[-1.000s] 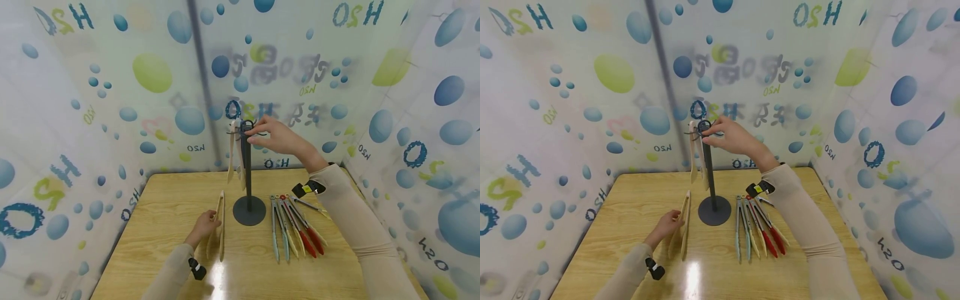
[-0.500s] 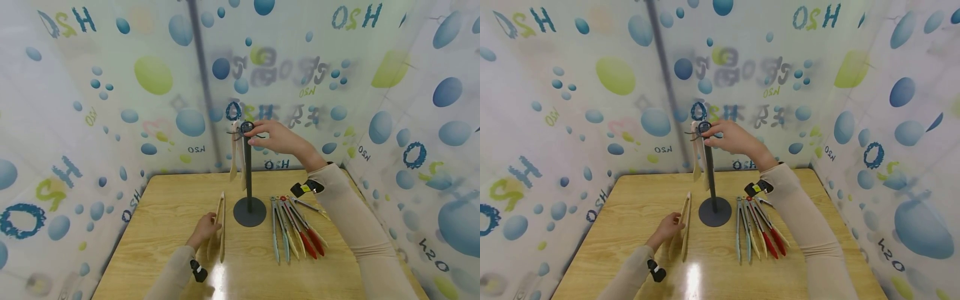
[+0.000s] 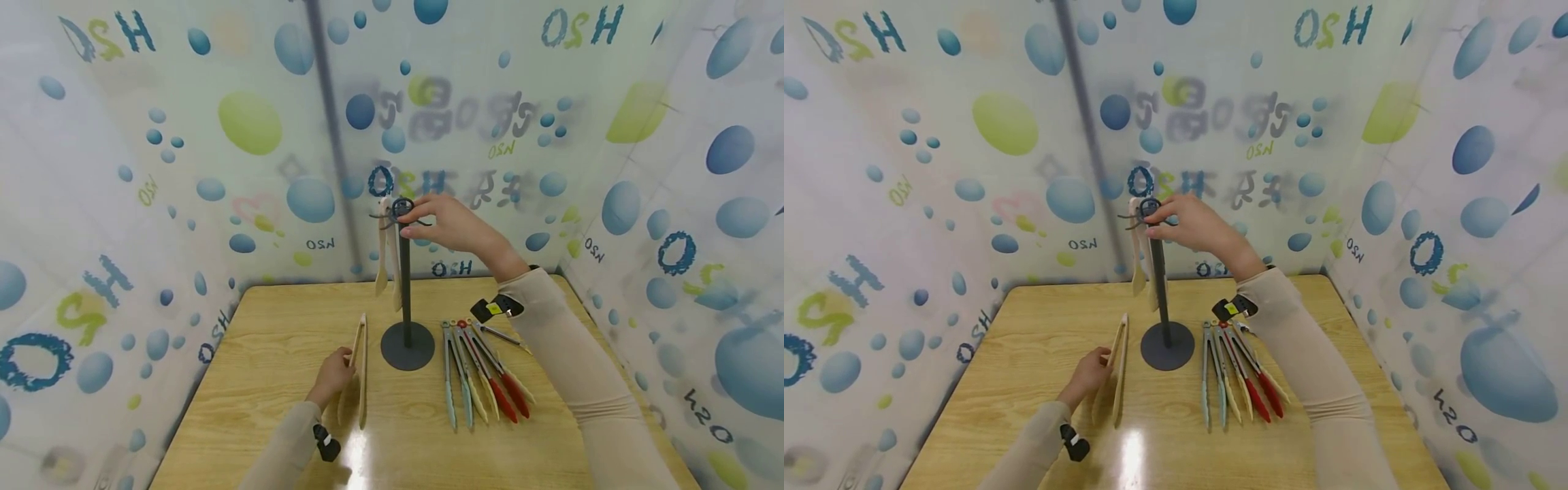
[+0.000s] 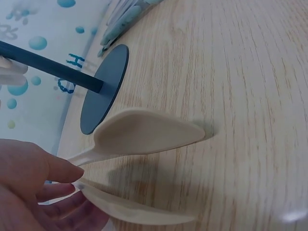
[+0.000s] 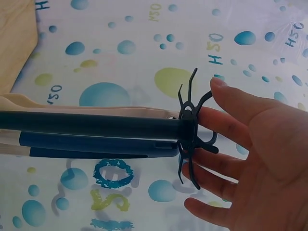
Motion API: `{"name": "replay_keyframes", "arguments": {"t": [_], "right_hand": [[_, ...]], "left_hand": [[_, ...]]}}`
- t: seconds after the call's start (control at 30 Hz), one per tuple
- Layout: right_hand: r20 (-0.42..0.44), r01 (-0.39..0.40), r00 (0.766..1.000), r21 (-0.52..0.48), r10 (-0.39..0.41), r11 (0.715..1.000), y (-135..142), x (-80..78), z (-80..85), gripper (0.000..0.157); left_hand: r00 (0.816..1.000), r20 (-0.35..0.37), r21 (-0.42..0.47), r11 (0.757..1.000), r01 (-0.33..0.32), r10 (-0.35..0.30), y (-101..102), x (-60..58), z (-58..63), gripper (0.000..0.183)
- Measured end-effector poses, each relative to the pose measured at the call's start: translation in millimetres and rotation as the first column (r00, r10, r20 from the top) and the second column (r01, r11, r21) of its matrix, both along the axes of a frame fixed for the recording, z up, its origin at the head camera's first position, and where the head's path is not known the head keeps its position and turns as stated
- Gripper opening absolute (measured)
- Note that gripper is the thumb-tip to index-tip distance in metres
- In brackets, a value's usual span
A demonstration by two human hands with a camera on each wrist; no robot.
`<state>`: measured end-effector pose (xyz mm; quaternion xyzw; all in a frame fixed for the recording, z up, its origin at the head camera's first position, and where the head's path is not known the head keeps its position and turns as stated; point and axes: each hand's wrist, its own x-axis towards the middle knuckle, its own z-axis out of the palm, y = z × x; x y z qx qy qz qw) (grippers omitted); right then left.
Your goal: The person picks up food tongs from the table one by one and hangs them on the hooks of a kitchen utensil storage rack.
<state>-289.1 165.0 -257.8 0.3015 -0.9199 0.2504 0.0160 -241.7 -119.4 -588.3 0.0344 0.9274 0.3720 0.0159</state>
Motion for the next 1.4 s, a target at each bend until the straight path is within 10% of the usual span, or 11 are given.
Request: {"name": "replay_keyframes", "arguments": {"t": [0.9, 1.4], "right_hand": [[0.035, 0.011, 0.999, 0.040, -0.012, 0.999, -0.2, -3.6, 4.2, 0.044], [0.029, 0.018, 0.999, 0.022, -0.019, 1.000, -1.3, -5.1, -0.6, 0.042]], "left_hand": [[0.996, -0.007, 0.203, 0.975, -0.091, 0.094, -7.5, -5.0, 2.2, 0.032], [0.986, -0.118, 0.400, 0.914, -0.061, 0.117, -10.1, -14.3, 43.9, 0.038]]}}
